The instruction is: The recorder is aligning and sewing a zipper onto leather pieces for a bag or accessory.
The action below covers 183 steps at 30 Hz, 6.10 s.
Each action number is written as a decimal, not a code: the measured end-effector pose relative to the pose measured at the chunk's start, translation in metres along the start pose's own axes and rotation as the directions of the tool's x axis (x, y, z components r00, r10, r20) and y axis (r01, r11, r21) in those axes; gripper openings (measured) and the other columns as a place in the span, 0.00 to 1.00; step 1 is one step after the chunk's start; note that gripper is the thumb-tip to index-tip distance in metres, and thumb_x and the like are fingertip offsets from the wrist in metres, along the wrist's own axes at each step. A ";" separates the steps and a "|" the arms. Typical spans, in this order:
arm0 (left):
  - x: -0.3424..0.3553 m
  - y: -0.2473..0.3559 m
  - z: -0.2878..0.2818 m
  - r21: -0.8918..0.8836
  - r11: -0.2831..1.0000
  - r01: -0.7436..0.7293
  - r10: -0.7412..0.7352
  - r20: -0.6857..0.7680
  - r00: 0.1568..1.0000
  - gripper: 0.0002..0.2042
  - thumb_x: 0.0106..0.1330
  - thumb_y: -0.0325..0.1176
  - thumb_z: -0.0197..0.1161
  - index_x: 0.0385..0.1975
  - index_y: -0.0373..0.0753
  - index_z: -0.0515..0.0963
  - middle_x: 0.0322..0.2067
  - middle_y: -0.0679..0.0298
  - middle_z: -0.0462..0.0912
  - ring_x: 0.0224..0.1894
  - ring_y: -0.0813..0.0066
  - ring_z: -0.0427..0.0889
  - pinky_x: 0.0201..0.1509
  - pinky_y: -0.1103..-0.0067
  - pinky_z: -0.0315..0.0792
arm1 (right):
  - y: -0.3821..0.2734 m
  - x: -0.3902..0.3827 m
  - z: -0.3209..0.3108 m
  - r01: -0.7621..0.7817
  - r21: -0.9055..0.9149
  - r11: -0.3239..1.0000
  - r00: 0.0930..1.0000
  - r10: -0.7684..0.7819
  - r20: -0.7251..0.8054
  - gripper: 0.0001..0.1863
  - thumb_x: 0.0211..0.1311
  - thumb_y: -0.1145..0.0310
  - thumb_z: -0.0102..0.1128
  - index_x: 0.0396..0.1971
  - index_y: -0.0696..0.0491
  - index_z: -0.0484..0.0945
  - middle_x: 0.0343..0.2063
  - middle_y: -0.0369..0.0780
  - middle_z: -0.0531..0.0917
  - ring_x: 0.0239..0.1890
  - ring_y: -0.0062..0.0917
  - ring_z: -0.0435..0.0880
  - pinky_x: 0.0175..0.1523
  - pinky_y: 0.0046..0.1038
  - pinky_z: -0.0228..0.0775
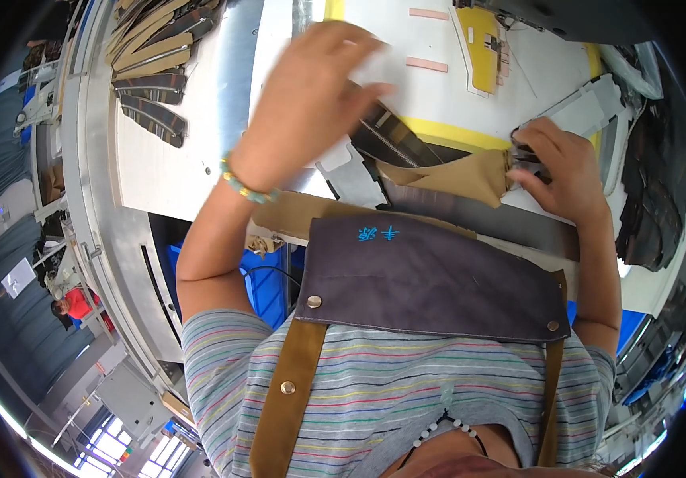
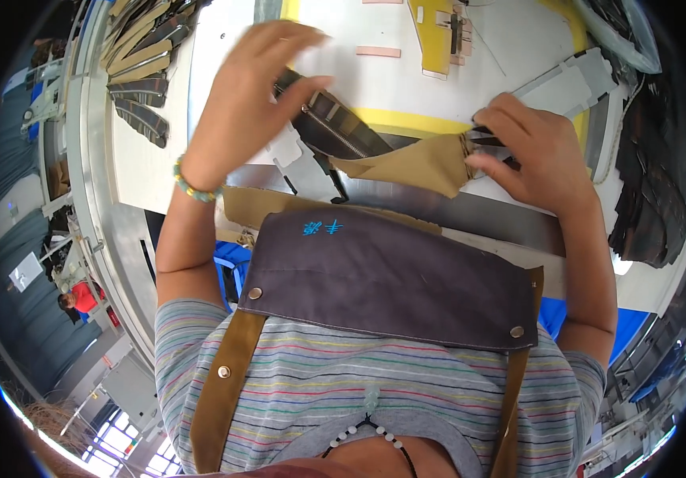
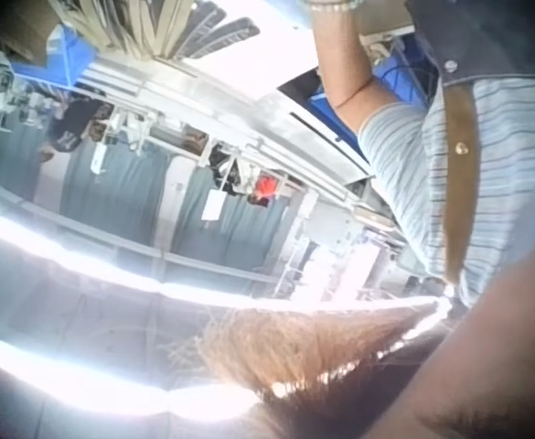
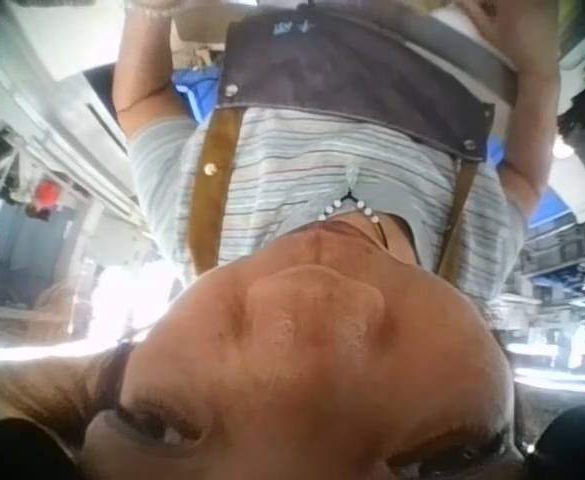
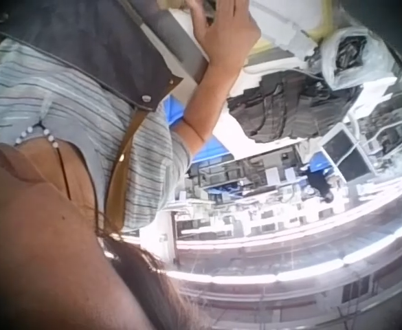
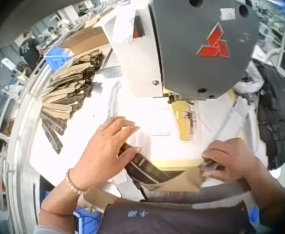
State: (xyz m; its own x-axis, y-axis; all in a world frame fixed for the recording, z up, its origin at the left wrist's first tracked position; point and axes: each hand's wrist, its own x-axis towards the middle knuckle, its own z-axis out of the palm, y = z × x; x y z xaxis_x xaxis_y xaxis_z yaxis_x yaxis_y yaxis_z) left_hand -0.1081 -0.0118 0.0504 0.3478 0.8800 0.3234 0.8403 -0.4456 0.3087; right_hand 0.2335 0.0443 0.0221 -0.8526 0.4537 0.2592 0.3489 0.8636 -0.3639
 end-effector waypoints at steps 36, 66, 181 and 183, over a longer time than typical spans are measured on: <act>-0.081 -0.024 -0.010 -0.849 0.207 0.486 -0.551 0.310 0.775 0.18 0.66 0.27 0.70 0.56 0.38 0.81 0.37 0.65 0.89 0.34 0.84 0.88 0.40 0.88 0.81 | 0.014 -0.012 -0.007 -0.413 -0.343 0.844 0.902 0.327 -0.280 0.28 0.49 0.79 0.67 0.54 0.48 0.77 0.46 0.38 0.86 0.43 0.35 0.89 0.41 0.32 0.80; -0.070 -0.016 0.001 -0.852 0.037 0.522 -0.556 0.417 0.719 0.19 0.68 0.24 0.66 0.59 0.35 0.78 0.42 0.64 0.87 0.37 0.84 0.86 0.42 0.86 0.80 | 0.009 -0.011 -0.016 -0.387 0.419 0.821 0.707 0.556 -0.437 0.17 0.64 0.78 0.69 0.53 0.58 0.83 0.57 0.39 0.82 0.60 0.23 0.78 0.69 0.26 0.64; -0.074 -0.029 0.017 -0.839 0.140 0.525 -0.675 0.306 0.671 0.20 0.66 0.20 0.68 0.58 0.35 0.79 0.45 0.62 0.87 0.38 0.83 0.84 0.43 0.86 0.78 | 0.015 -0.024 0.001 -0.255 0.837 0.484 0.556 0.782 -0.282 0.07 0.67 0.73 0.67 0.42 0.56 0.85 0.35 0.29 0.84 0.36 0.07 0.75 0.42 0.13 0.66; -0.075 -0.030 0.018 -0.843 0.144 0.519 -0.677 0.299 0.672 0.20 0.66 0.20 0.67 0.58 0.35 0.79 0.45 0.62 0.87 0.38 0.82 0.84 0.43 0.86 0.78 | 0.014 -0.025 0.000 -0.257 0.841 0.475 0.555 0.785 -0.274 0.07 0.67 0.73 0.67 0.42 0.56 0.85 0.35 0.29 0.84 0.36 0.07 0.75 0.42 0.13 0.66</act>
State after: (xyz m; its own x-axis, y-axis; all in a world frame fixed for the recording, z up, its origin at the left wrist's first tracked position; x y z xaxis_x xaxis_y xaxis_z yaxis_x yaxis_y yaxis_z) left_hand -0.1515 -0.0613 0.0009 -0.2109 0.9426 -0.2589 -0.0492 0.2543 0.9659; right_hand 0.2593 0.0454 0.0101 -0.0931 0.9903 0.1032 0.0577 0.1089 -0.9924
